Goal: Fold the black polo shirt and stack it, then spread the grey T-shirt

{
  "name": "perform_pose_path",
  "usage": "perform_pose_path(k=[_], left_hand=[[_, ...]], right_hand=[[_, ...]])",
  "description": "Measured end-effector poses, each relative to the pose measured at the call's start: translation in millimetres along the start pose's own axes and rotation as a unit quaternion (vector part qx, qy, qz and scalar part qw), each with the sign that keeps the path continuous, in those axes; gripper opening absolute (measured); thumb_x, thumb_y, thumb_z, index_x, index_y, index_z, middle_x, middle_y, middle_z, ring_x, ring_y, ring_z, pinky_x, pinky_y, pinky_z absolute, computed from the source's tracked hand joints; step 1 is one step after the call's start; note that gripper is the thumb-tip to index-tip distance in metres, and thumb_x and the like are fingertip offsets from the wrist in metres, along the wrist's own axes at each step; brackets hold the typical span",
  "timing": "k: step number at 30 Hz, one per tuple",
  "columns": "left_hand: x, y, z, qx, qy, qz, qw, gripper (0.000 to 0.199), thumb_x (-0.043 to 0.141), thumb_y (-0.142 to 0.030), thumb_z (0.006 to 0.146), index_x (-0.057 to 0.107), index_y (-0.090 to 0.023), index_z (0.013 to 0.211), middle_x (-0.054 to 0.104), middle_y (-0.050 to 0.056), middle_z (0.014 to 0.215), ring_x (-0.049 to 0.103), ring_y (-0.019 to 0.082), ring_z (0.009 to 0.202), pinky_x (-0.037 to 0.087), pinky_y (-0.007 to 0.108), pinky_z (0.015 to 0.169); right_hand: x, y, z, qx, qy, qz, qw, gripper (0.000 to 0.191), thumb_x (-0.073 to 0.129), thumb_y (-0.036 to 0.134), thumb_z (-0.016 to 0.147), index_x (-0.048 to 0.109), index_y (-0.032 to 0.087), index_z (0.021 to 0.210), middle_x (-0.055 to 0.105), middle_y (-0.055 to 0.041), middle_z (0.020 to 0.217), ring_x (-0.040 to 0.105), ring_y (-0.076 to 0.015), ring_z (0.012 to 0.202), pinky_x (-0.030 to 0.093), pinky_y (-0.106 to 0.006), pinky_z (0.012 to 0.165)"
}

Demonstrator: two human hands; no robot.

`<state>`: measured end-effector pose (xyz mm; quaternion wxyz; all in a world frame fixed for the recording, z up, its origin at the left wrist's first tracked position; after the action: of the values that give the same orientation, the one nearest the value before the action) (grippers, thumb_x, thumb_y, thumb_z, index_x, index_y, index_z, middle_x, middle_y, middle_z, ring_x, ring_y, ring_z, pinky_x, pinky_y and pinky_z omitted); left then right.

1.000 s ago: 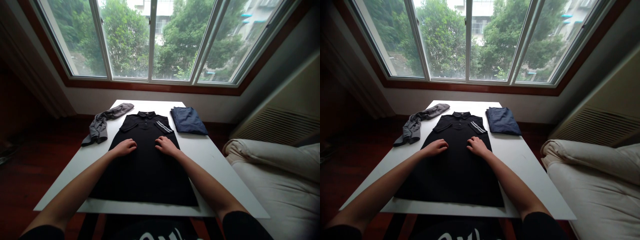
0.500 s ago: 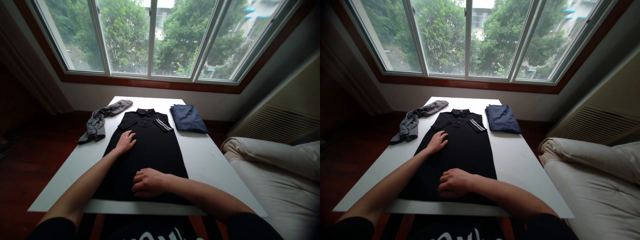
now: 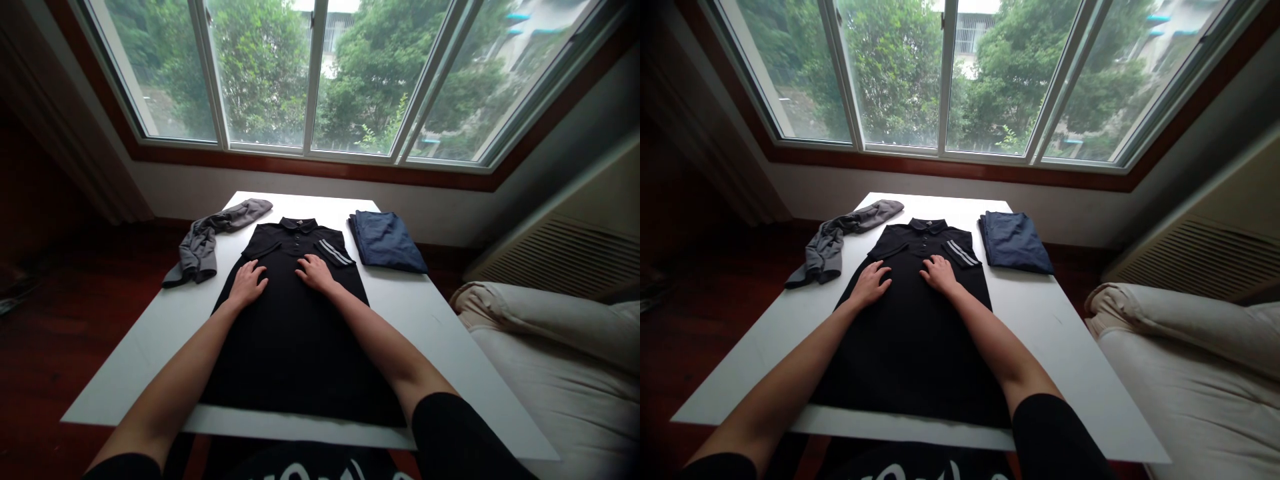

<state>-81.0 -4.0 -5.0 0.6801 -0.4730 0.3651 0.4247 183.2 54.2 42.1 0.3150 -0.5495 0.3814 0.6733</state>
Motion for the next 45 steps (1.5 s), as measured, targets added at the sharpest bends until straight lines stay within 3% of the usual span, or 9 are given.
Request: perform_pose_path(k=[4,14,18,23,27,32,36,40,45], left_hand=[[1.5,7.9,0.1,-0.009,0.015,-0.003,1.000,0.048,0.058,-0.046,0.097,0.062,-0.023,0.139,0.046,0.014,0.159,0.036,0.034,0.150,0.025,0.056,0.125],[1.3,17.0,-0.3,0.012,0.031,-0.001,0.999,0.049,0.055,-0.043,0.097,0.060,-0.022,0.142,0.048,0.012,0.159,0.039,0.033,0.149,0.026,0.054,0.125],[-6.0,32.0,0.8,0.040,0.046,-0.029,0.998,0.048,0.053,-0.044,0.098,0.063,-0.021,0.139,0.051,0.011,0.156,0.042,0.029,0.147,0.029,0.048,0.126],[-8.0,40.8,0.6,0.040,0.026,-0.044,0.998,0.045,0.053,-0.045,0.098,0.067,-0.021,0.134,0.054,0.010,0.152,0.045,0.028,0.144,0.033,0.047,0.125],[-3.4,42.5,0.8,0.048,0.014,-0.039,0.998,0.044,0.054,-0.044,0.096,0.068,-0.022,0.132,0.056,0.010,0.150,0.048,0.029,0.142,0.034,0.048,0.124],[-0.7,47.1,2.2,0.044,0.010,-0.044,0.998,0.045,0.055,-0.043,0.095,0.067,-0.021,0.133,0.056,0.012,0.150,0.047,0.030,0.143,0.033,0.050,0.125],[-1.7,51.0,3.9,0.032,0.021,-0.065,0.997,0.044,0.054,-0.044,0.096,0.069,-0.021,0.131,0.057,0.012,0.150,0.048,0.030,0.143,0.035,0.049,0.124],[-1.7,52.5,4.2,0.032,0.022,-0.071,0.997,0.044,0.055,-0.044,0.095,0.070,-0.021,0.130,0.056,0.011,0.150,0.048,0.030,0.143,0.035,0.049,0.124],[-0.6,50.3,2.6,0.036,0.013,-0.062,0.997,0.043,0.055,-0.043,0.095,0.069,-0.022,0.130,0.056,0.011,0.149,0.048,0.030,0.142,0.034,0.049,0.124]], right_hand=[[9.6,17.4,-13.9,-0.023,0.009,-0.004,1.000,0.050,0.049,0.047,0.107,0.053,0.019,0.149,0.047,-0.0181,0.156,0.040,-0.0320,0.145,0.032,-0.048,0.118],[13.5,99.0,-107.1,-0.263,-0.009,0.020,0.965,0.047,0.058,0.047,0.103,0.057,0.018,0.139,0.054,-0.0180,0.147,0.048,-0.0312,0.137,0.041,-0.048,0.113],[11.6,122.0,-147.3,-0.382,-0.002,0.028,0.924,0.046,0.052,0.049,0.105,0.058,0.019,0.138,0.056,-0.0161,0.147,0.051,-0.0302,0.135,0.041,-0.047,0.112],[7.3,131.9,-166.4,-0.559,0.026,0.066,0.826,0.037,0.046,0.047,0.108,0.066,0.024,0.130,0.060,-0.0083,0.145,0.052,-0.0213,0.135,0.042,-0.036,0.111],[10.0,121.2,-128.9,-0.496,0.009,0.085,0.864,0.033,0.055,0.044,0.105,0.068,0.024,0.128,0.063,-0.0101,0.141,0.057,-0.0218,0.131,0.046,-0.036,0.108],[18.1,86.3,-49.7,-0.297,-0.040,0.073,0.951,0.041,0.063,0.042,0.101,0.064,0.022,0.138,0.053,-0.0154,0.151,0.049,-0.0281,0.140,0.042,-0.046,0.115],[23.2,56.3,-5.6,-0.142,-0.020,0.038,0.989,0.057,0.057,0.056,0.102,0.055,0.023,0.149,0.045,-0.0178,0.158,0.039,-0.0330,0.148,0.035,-0.053,0.120],[27.9,47.2,0.4,-0.092,0.019,0.008,0.996,0.069,0.054,0.065,0.100,0.049,0.023,0.154,0.042,-0.0185,0.161,0.032,-0.0365,0.152,0.027,-0.060,0.122],[28.2,71.7,-38.2,-0.184,0.005,0.014,0.983,0.067,0.056,0.064,0.099,0.052,0.023,0.151,0.046,-0.0173,0.158,0.040,-0.0334,0.147,0.029,-0.055,0.122]])
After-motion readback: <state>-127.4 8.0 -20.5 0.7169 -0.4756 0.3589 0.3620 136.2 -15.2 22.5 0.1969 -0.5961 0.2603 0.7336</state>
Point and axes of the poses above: each hand's wrist, its own z-axis towards the middle knuckle, its own x-axis out of the palm, y = z × x, the point moved 1 cm from there along z, towards the middle knuckle
